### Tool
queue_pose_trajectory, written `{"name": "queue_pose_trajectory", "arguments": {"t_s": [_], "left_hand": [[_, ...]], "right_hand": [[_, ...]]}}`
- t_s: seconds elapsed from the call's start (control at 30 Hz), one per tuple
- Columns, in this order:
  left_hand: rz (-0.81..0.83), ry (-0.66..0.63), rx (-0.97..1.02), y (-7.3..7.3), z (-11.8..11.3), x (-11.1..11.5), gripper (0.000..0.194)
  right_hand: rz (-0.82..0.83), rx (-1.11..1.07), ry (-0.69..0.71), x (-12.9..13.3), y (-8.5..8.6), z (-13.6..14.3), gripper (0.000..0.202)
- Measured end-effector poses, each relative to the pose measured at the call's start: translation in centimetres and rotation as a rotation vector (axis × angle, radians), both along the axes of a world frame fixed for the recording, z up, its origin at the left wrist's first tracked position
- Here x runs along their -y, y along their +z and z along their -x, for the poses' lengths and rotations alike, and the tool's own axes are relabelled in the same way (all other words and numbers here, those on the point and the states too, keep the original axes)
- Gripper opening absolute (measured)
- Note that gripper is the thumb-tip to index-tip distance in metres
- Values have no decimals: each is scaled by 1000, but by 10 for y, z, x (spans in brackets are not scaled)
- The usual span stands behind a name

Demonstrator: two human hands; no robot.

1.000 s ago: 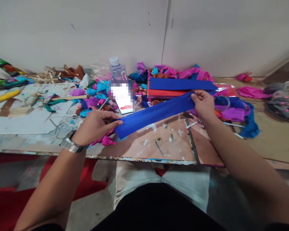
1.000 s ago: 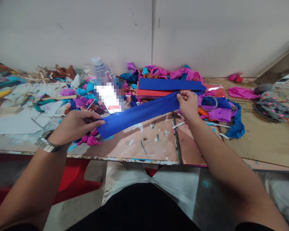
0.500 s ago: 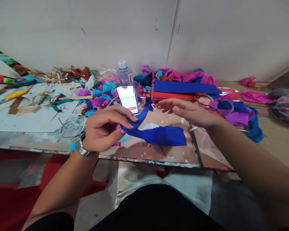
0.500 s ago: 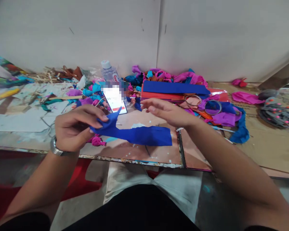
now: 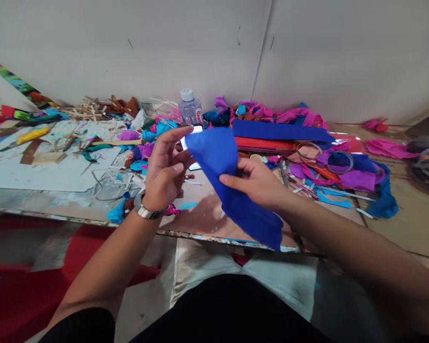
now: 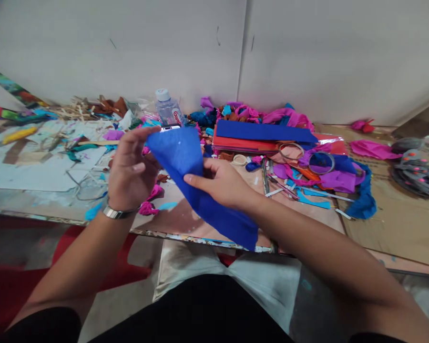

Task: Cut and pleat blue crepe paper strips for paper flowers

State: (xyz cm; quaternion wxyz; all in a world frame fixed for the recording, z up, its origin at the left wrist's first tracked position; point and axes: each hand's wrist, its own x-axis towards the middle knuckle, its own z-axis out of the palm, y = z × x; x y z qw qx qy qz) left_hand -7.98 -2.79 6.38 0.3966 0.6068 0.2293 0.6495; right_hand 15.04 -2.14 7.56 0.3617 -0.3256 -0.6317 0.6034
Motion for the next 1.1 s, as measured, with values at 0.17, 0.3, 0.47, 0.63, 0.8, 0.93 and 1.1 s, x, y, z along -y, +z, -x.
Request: {"name": "queue_pose_trajectory", "arguments": {"t_s": [0.17, 0.3, 0.47, 0.63, 0.8, 0.93, 1.1], "left_hand": [[309, -49, 6, -22, -24, 6, 57], [442, -127, -70, -33, -48, 12, 72], [476, -189, -177, -39, -72, 14, 95], [496, -273, -267, -39, -81, 26, 91], [534, -307, -341, -45, -88, 31, 98], [723, -389, -326, -50, -80, 27, 56], [808, -465, -272, -41, -53, 28, 30]], "right_hand": [[-319, 56, -336, -26, 4, 7, 20], [-682, 235, -446, -41, 14, 8, 16], [-614, 224, -451, -52, 14, 7, 13], [-559, 237, -503, -47, 11, -7, 12], [-623, 392, -556, -38, 9, -22, 14], [-412, 217, -612, -50, 2, -45, 10], [22, -39, -693, -47, -20, -83, 24]]}}
